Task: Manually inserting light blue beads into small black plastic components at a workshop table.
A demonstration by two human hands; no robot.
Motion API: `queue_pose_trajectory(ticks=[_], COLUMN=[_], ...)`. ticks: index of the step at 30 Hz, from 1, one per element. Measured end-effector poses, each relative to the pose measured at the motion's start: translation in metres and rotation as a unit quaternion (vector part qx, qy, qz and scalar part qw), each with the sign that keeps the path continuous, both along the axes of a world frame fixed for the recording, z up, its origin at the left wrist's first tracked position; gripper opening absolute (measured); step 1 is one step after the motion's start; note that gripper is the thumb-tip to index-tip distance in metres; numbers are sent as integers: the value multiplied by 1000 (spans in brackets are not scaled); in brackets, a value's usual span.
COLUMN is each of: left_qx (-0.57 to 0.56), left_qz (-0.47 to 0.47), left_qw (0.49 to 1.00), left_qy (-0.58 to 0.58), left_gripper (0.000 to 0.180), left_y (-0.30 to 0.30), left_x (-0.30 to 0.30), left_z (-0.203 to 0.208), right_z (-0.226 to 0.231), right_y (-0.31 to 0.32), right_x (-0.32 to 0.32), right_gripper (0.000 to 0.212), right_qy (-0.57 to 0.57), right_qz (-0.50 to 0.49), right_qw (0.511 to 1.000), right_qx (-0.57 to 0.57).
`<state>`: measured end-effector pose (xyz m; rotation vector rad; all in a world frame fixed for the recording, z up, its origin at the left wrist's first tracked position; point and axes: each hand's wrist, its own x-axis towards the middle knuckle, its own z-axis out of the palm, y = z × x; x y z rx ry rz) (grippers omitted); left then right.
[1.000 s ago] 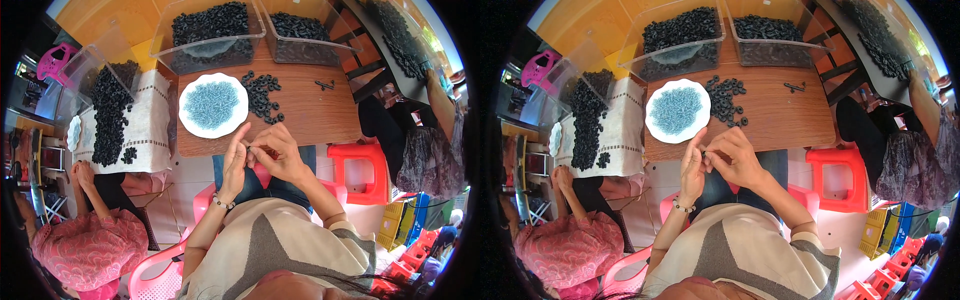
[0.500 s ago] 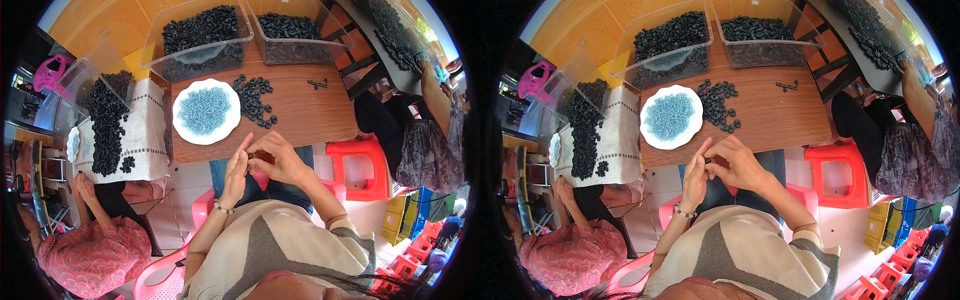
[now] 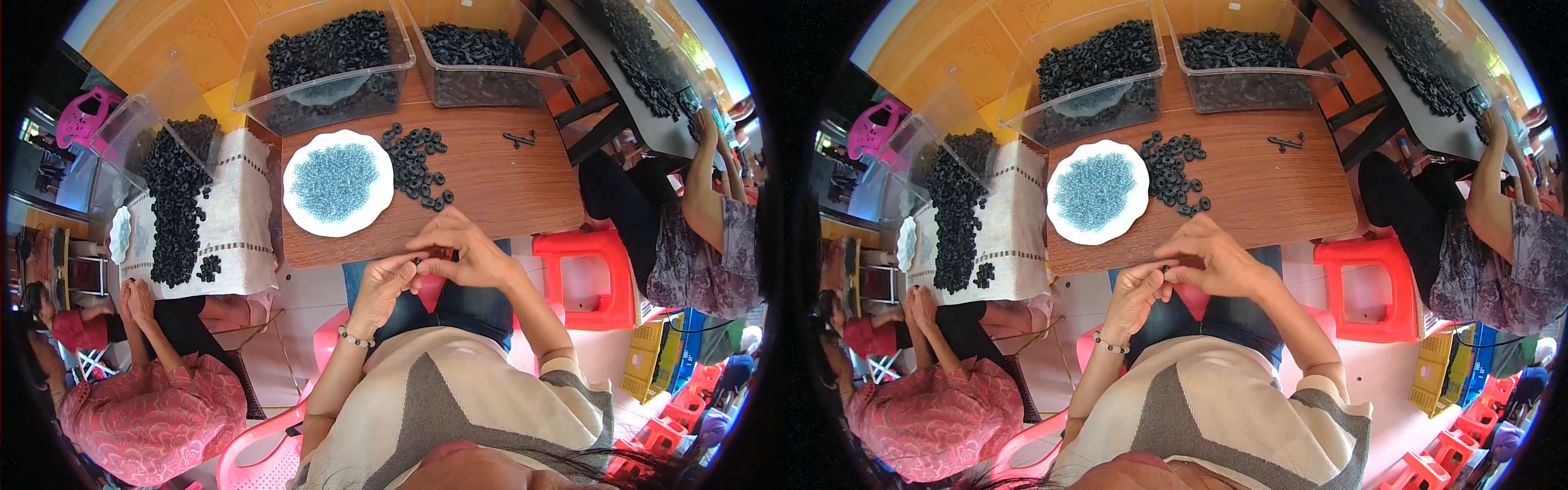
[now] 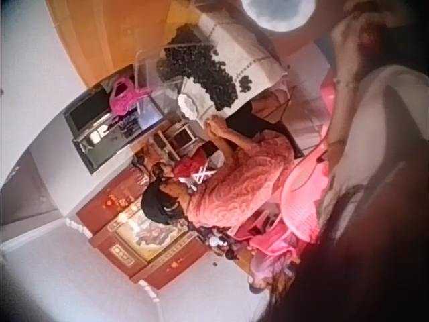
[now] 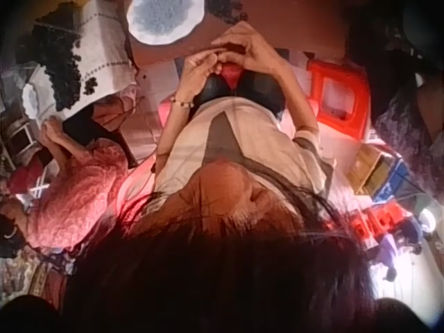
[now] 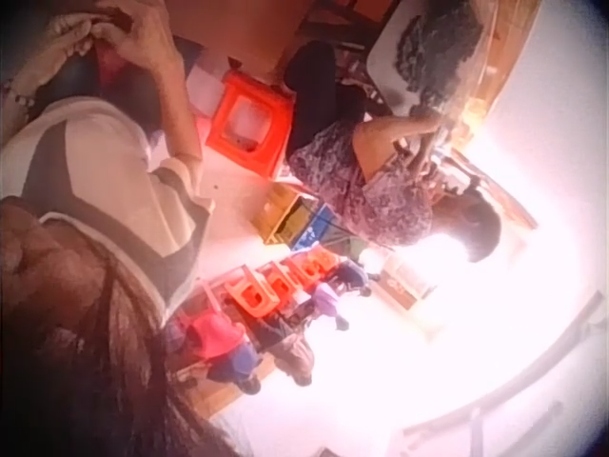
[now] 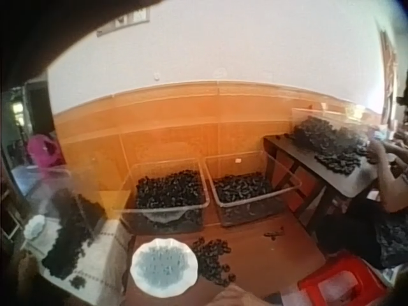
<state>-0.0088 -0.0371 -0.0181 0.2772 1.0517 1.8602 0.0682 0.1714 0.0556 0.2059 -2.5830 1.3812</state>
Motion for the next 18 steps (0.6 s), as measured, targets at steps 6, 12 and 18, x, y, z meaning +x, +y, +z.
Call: queue_pose_trajectory(ticks=[6,12,18], left_qx=[-32,-42,-40], left_qz=[20,29,25], left_qw=[999,999,999], left_qy=[9,19,9], left_gripper=[36,36,38], left_y=[5,3,5], left_x=[2,7,6], left_z=[-2,-6,-4], right_z=[-26,-45,-50], right_y=[33,58,78], right_x=[-51,-68,-56], right_gripper=[33,36,38], right_qy=[113,79,107], right_qz=[-110,-115,-164], right_qw=[962,932,964], right_qx=[224,335,182])
